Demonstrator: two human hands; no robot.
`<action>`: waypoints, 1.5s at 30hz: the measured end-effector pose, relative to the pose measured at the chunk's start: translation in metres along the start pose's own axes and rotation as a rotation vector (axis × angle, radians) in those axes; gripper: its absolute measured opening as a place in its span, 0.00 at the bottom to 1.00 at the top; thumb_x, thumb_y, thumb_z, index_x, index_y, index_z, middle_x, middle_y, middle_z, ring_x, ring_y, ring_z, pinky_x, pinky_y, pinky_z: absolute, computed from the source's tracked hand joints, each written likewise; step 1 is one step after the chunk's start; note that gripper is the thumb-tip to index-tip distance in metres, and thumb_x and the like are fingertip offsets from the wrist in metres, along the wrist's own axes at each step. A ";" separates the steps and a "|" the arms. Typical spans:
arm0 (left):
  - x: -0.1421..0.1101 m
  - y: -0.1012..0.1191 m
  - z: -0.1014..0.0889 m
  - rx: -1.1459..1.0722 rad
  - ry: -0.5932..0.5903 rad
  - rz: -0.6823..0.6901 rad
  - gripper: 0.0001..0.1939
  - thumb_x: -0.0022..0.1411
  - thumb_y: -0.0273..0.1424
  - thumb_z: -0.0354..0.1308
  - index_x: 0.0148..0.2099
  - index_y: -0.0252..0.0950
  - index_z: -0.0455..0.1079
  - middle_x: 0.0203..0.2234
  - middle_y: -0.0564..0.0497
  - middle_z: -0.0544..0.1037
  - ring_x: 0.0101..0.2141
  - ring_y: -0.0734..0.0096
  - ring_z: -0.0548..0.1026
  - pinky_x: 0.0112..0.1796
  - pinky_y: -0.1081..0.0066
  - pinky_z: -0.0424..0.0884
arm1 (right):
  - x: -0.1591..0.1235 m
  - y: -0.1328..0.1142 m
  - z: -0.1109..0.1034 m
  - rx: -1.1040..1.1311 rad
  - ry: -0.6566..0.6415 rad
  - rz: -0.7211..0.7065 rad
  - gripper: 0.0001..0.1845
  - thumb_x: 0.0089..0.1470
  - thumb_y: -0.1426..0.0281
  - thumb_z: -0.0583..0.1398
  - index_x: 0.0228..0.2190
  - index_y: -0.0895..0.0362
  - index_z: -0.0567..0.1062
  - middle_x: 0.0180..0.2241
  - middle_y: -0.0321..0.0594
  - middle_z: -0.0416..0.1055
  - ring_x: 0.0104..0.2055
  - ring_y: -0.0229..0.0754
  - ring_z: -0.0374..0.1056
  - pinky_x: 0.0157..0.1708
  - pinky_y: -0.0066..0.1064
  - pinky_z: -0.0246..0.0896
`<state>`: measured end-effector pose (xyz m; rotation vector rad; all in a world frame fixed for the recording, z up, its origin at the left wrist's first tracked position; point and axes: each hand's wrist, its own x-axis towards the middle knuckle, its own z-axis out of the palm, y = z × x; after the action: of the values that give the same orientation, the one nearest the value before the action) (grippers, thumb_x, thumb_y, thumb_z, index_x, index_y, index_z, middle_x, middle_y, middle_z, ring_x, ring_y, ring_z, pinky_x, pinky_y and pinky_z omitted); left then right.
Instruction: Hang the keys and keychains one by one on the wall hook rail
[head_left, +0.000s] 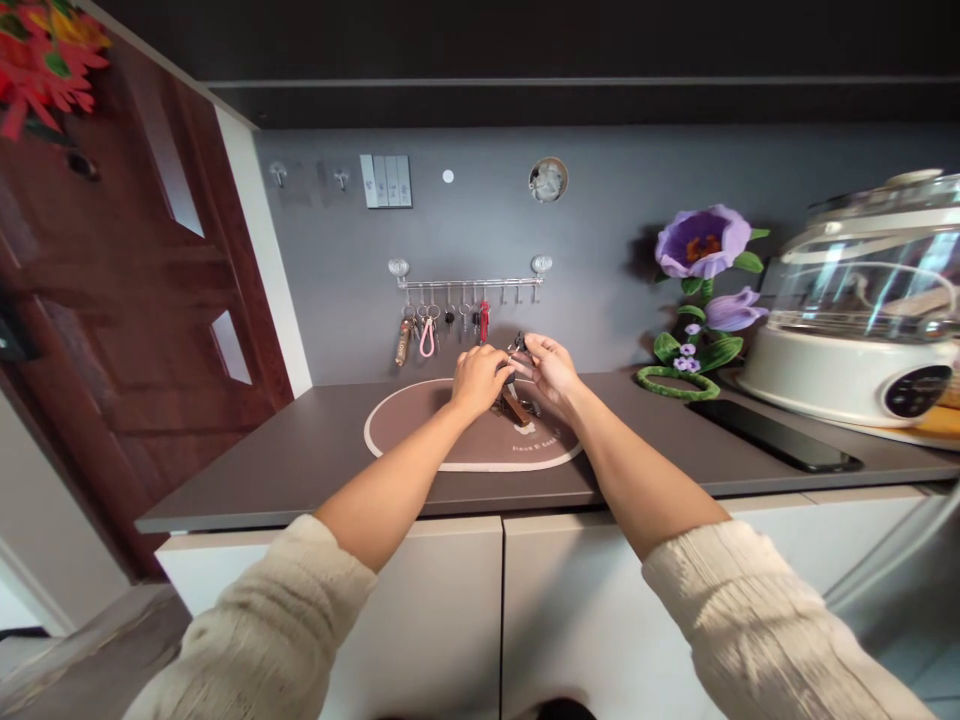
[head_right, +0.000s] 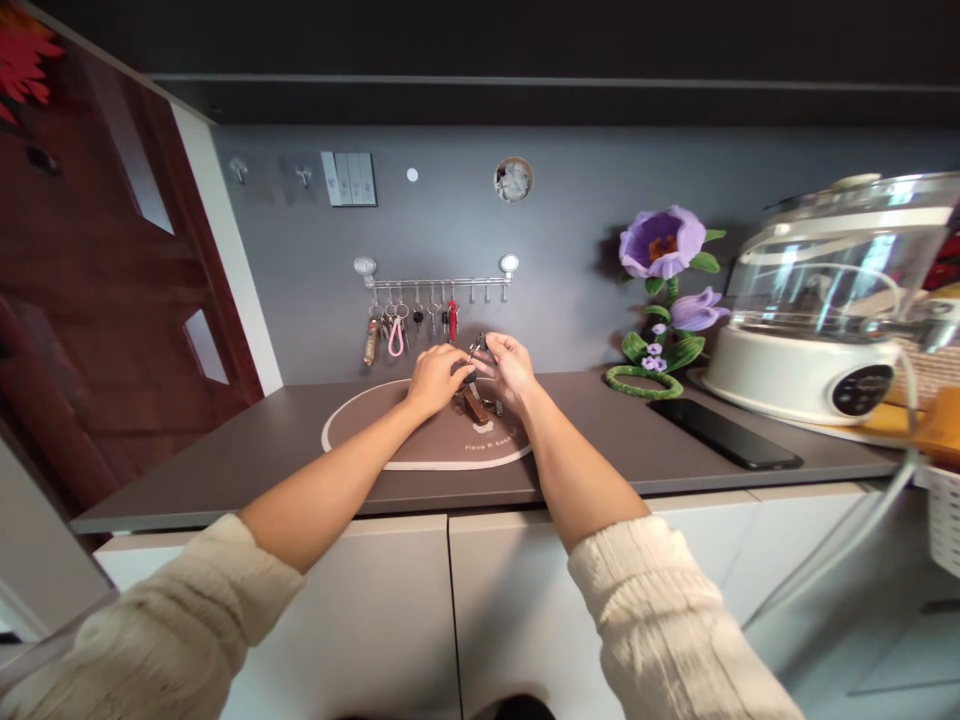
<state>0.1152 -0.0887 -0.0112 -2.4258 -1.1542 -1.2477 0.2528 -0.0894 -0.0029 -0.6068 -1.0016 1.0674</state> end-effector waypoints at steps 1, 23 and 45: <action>0.000 -0.002 0.000 -0.008 0.004 0.002 0.08 0.58 0.34 0.52 0.37 0.39 0.71 0.34 0.49 0.73 0.39 0.67 0.68 0.40 0.69 0.60 | 0.000 -0.001 0.000 -0.003 0.010 0.001 0.02 0.50 0.74 0.58 0.27 0.57 0.67 0.23 0.33 0.69 0.26 0.33 0.68 0.32 0.30 0.70; 0.013 -0.023 0.007 -1.068 0.121 -0.537 0.04 0.55 0.27 0.53 0.31 0.31 0.68 0.22 0.54 0.72 0.22 0.80 0.68 0.29 0.75 0.67 | 0.001 0.010 -0.006 -0.201 -0.166 0.188 0.06 0.47 0.77 0.59 0.31 0.57 0.72 0.27 0.36 0.72 0.25 0.33 0.68 0.27 0.27 0.67; 0.009 -0.021 0.012 -1.133 0.086 -0.503 0.06 0.52 0.31 0.58 0.31 0.32 0.69 0.24 0.52 0.74 0.26 0.76 0.71 0.32 0.72 0.69 | -0.011 0.010 0.010 -0.246 -0.164 0.039 0.13 0.36 0.64 0.66 0.25 0.58 0.71 0.24 0.31 0.69 0.25 0.30 0.63 0.29 0.24 0.60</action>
<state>0.1109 -0.0637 -0.0159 -2.7282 -1.2749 -2.7223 0.2379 -0.0962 -0.0110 -0.7490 -1.2807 1.0491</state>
